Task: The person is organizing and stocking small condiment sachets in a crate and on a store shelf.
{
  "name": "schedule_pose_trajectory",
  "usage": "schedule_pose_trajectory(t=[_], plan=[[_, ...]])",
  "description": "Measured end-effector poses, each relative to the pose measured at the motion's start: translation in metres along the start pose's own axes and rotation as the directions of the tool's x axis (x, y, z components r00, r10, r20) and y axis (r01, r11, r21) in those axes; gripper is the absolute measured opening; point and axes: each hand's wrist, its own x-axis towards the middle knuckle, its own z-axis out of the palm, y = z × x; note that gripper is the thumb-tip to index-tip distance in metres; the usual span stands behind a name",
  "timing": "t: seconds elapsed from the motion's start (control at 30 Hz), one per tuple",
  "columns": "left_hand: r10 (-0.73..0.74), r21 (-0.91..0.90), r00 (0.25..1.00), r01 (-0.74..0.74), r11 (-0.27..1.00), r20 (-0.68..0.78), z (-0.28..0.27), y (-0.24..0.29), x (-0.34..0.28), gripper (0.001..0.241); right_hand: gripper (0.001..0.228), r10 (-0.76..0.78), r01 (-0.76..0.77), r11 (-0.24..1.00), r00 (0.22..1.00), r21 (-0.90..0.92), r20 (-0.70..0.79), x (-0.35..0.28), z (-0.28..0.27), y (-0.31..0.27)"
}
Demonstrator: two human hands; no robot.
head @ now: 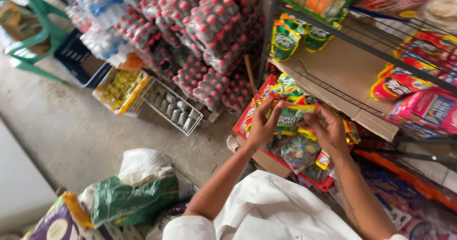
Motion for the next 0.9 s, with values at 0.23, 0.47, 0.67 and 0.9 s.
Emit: schedule_pose_trajectory(t=[0.23,0.47,0.67,0.9], plan=[[0.516,0.265,0.767,-0.626,0.734,0.382,0.004,0.034,0.130,0.015,0.014,-0.261,0.174,0.913,0.944,-0.370,-0.201,0.060,-0.026,-0.032],[0.290,0.280,0.863,-0.424,0.861,0.413,0.066,-0.049,0.233,0.018,0.019,-0.388,0.244,0.882,0.861,-0.403,-0.330,0.136,-0.065,0.008],[0.077,0.544,0.826,-0.435,0.717,0.559,0.106,-0.107,0.294,0.021,0.018,-0.245,0.223,0.969,0.844,-0.102,-0.476,0.177,-0.098,0.072],[0.489,0.646,0.640,-0.740,0.186,0.592,0.108,-0.167,0.340,0.040,0.016,-0.030,0.082,0.992,0.901,0.101,-0.433,0.212,-0.102,0.092]])
